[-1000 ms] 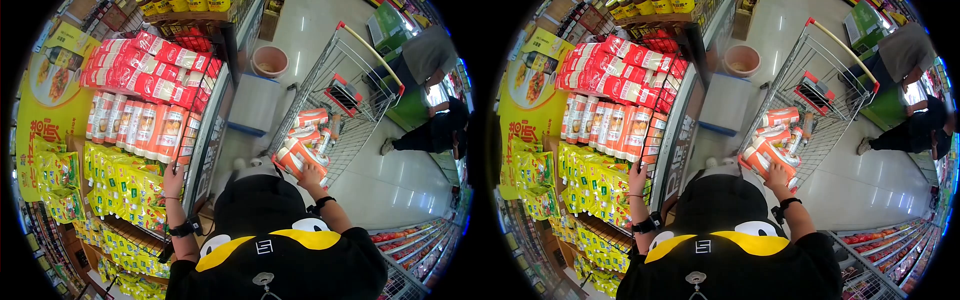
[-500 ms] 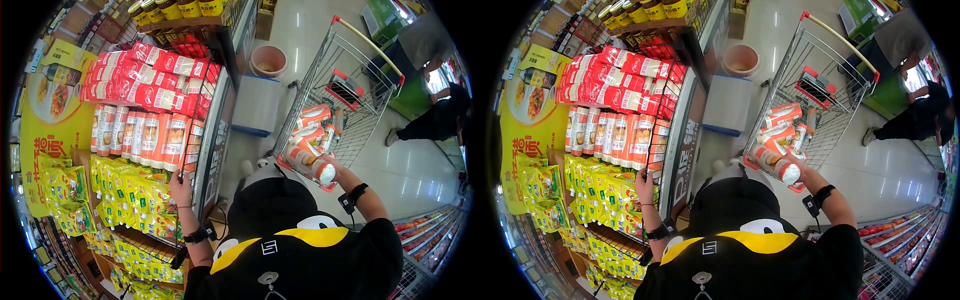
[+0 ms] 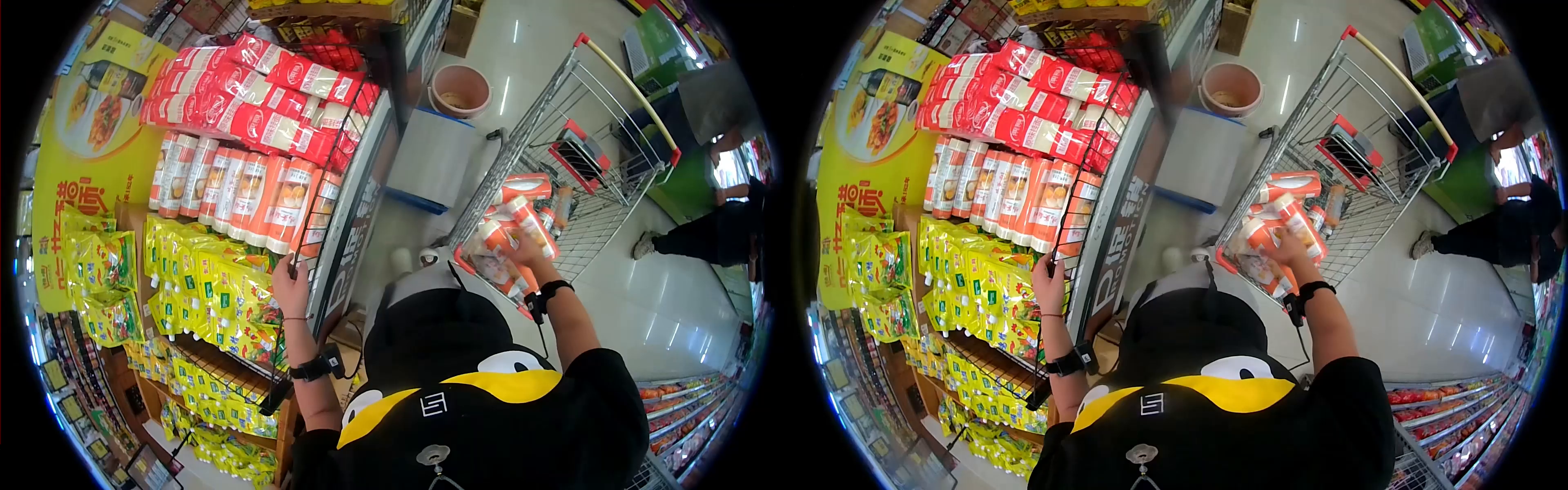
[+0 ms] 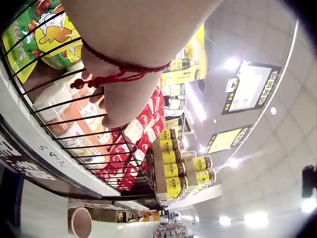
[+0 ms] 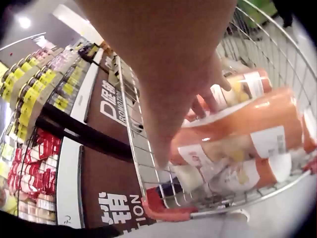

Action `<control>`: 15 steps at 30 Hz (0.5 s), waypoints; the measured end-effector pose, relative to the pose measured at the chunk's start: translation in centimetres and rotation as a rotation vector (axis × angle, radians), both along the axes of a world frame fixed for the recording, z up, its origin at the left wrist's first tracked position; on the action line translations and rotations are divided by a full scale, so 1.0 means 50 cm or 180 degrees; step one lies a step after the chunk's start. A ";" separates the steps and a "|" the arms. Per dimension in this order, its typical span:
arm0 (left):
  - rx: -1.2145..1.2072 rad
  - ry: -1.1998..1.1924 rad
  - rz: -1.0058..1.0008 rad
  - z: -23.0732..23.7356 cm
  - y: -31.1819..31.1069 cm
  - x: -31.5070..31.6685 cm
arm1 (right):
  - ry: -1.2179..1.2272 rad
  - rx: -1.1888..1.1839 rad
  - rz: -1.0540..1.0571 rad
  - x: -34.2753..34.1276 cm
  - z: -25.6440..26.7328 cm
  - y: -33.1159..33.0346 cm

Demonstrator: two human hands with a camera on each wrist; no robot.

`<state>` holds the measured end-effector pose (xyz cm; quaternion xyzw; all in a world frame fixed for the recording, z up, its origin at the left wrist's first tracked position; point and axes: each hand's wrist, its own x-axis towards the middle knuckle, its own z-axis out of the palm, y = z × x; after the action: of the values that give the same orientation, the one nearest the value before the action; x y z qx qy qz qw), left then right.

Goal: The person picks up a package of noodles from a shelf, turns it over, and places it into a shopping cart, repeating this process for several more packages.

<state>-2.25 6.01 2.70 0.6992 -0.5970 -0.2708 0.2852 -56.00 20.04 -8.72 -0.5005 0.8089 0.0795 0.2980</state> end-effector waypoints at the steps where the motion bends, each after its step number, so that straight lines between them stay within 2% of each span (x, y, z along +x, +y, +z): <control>1: 0.0014 -0.0032 -0.0008 0.007 0.001 -0.005 | -0.0159 0.0103 0.0039 0.031 0.022 0.009; 3: -0.0122 -0.0245 -0.0022 0.007 0.008 -0.003 | -0.0341 -0.0048 0.0118 0.024 -0.049 0.069; 4: -0.0090 -0.0273 0.0012 -0.013 0.007 0.007 | -0.0485 -0.0300 -0.0061 0.024 -0.047 0.082; 5: -0.0084 -0.0296 0.0054 -0.023 0.001 0.010 | -0.0385 0.0184 -0.0488 0.026 -0.040 0.076; 7: 0.0187 -0.0114 0.0184 0.001 -0.003 -0.010 | -0.0177 0.0196 -0.0366 0.026 -0.022 0.079; 9: 0.0304 -0.0060 0.0245 0.023 0.003 -0.017 | -0.0361 0.0375 -0.0678 0.030 0.045 0.044; 10: 0.0332 -0.0045 0.0243 -0.001 0.004 -0.005 | -0.0224 0.0075 -0.0669 0.019 0.032 0.049; 12: 0.0545 -0.0454 0.0195 0.043 0.003 -0.027 | 0.0080 -0.0128 -0.0478 -0.011 0.026 0.038; 13: 0.0677 -0.0571 0.0142 0.062 0.000 -0.036 | 0.0280 -0.0913 -0.0251 -0.032 -0.005 0.042; 14: 0.0639 -0.0475 0.0124 0.059 -0.001 -0.035 | 0.0310 -0.2111 0.0120 -0.055 -0.031 0.041; 15: 0.0612 -0.0383 0.0083 0.055 0.000 -0.033 | 0.0521 -0.2069 0.0048 -0.057 -0.019 0.025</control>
<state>-3.88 6.00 5.46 0.7461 -0.5752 -0.2805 0.1840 -58.86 21.29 -9.65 -0.5673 0.8095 -0.1406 0.0563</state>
